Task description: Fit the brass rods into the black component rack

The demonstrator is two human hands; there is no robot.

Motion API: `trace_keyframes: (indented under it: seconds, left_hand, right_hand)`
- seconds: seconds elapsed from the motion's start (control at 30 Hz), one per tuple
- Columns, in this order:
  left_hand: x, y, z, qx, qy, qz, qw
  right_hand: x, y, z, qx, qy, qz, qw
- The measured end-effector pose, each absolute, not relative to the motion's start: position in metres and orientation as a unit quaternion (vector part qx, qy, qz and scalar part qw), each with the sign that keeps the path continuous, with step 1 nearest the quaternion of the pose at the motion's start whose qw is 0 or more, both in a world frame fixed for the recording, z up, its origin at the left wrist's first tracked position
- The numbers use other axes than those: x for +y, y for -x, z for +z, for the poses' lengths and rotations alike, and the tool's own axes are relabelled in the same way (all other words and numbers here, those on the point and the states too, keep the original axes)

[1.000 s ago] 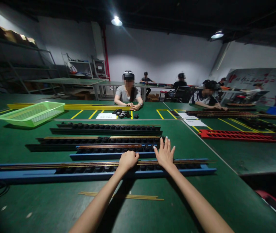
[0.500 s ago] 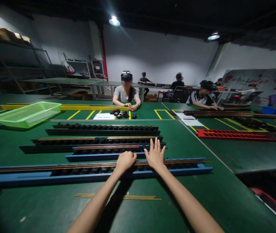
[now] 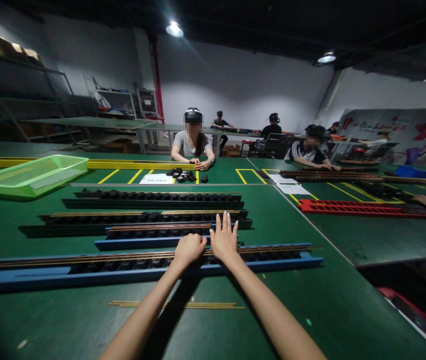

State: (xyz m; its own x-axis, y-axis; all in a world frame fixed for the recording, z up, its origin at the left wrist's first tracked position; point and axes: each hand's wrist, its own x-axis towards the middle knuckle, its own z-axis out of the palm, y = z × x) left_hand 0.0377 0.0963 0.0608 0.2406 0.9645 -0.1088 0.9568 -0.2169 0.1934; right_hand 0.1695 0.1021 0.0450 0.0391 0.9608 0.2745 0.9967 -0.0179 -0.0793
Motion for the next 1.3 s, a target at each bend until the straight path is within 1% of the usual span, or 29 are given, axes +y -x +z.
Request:
trace_keyframes:
  seconds: [0.27,0.43,0.8,1.07,1.3]
  left_hand:
    - [0.097,-0.035,0.063,0.617,-0.779,0.020,0.106]
    - [0.097,-0.037,0.060,0.628,-0.772,0.043,0.091]
    - [0.091,-0.039,0.059,0.595,-0.791,0.140,0.003]
    - [0.094,-0.038,0.061,0.581,-0.795,0.168,-0.054]
    - [0.094,-0.027,0.060,0.565,-0.801,0.186,-0.076]
  right_hand:
    - [0.104,-0.150,0.048,-0.686,0.713,-0.044,0.140]
    - [0.101,-0.148,0.049,-0.695,0.705,-0.033,0.136]
    - [0.100,-0.149,0.052,-0.709,0.694,-0.006,0.125]
    - [0.100,-0.149,0.052,-0.706,0.695,0.010,0.132]
    - [0.097,-0.149,0.055,-0.706,0.695,0.009,0.140]
